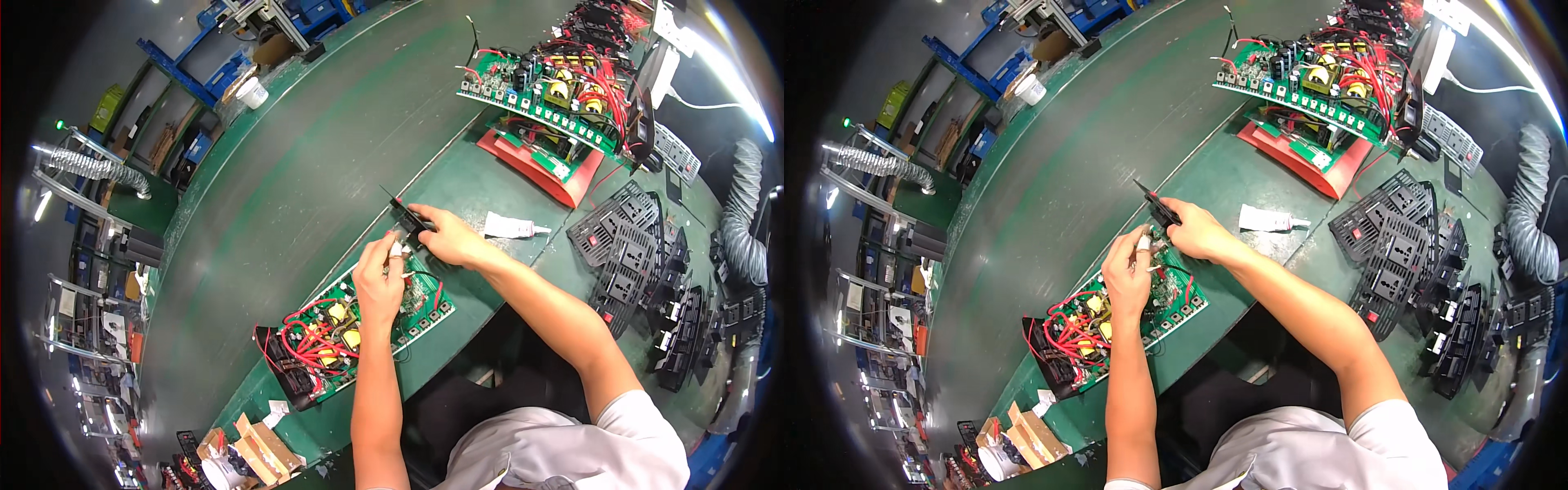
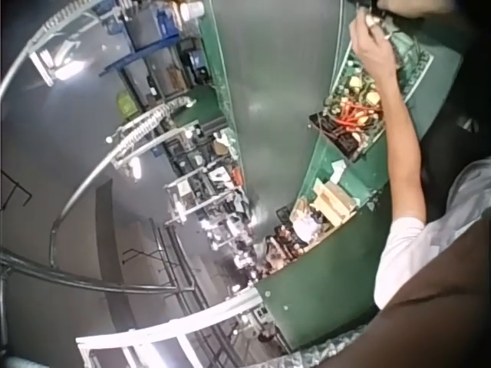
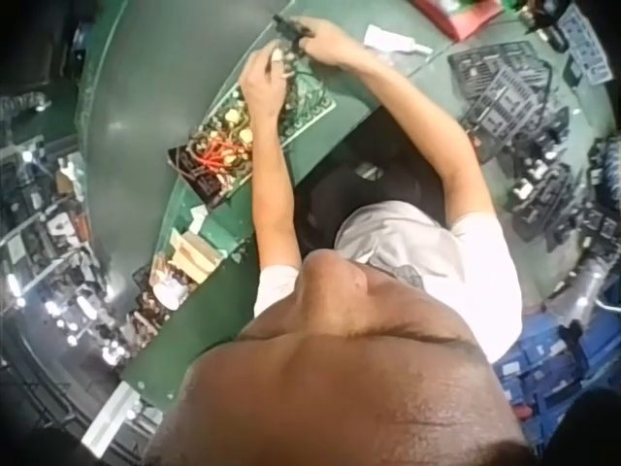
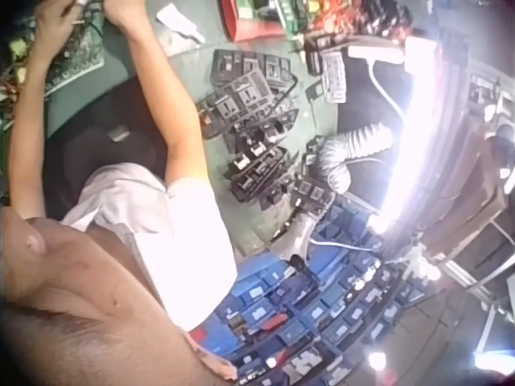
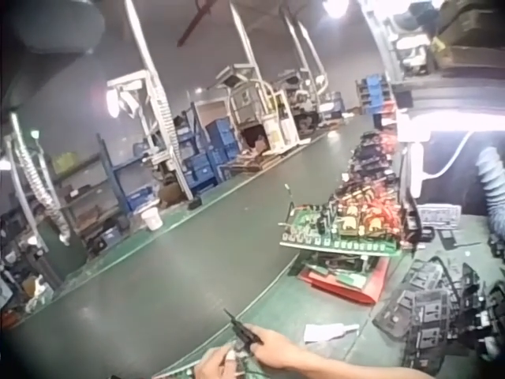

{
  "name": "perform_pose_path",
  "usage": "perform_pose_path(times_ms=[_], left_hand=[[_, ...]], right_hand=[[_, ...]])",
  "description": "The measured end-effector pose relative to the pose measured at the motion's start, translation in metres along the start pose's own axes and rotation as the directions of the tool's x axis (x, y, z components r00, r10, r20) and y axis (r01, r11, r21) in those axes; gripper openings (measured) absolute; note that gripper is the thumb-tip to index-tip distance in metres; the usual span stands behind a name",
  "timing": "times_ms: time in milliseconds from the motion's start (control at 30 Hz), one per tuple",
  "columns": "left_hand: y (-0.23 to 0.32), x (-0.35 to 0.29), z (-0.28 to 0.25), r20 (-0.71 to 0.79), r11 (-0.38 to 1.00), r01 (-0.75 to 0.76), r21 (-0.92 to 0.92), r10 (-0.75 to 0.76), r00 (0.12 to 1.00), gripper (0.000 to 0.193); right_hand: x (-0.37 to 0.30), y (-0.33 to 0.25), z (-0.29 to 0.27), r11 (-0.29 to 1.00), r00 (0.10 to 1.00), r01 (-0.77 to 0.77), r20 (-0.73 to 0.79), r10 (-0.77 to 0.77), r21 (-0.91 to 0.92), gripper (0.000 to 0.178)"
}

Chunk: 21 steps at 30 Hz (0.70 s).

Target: Applying sealant and assembling electronic components onto circuit boards at a factory workstation.

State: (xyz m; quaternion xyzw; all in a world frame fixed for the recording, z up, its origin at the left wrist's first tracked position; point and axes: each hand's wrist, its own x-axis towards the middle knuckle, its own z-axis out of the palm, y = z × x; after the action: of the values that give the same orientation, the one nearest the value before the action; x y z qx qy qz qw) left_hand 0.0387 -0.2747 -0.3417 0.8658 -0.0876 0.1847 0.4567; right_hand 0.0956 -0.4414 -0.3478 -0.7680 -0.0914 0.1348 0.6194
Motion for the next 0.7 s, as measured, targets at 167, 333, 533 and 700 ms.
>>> perform_pose_path(times_ms=[167,333,533,700], left_hand=[[-0.004,-0.003,-0.007,-0.026,0.986,-0.162,0.029,0.162,0.986,0.029],[-0.006,-0.004,-0.003,0.083,0.984,-0.146,0.104,0.138,0.987,0.024],[-0.004,-0.002,0.002,0.22,0.937,-0.153,0.313,0.086,0.972,0.03],[-0.005,0.0,0.002,0.226,0.964,-0.178,0.197,0.132,0.965,0.03]], right_hand=[[0.0,0.002,0.001,0.999,1.0,0.001,-0.003,-0.001,-0.036,0.062],[0.004,0.008,0.001,1.0,1.0,0.015,0.002,-0.015,-0.005,0.062],[0.001,0.001,0.001,1.0,1.0,-0.015,0.005,0.015,0.004,0.061],[-0.004,-0.007,0.0,1.0,1.0,0.005,-0.004,-0.005,-0.024,0.061]])
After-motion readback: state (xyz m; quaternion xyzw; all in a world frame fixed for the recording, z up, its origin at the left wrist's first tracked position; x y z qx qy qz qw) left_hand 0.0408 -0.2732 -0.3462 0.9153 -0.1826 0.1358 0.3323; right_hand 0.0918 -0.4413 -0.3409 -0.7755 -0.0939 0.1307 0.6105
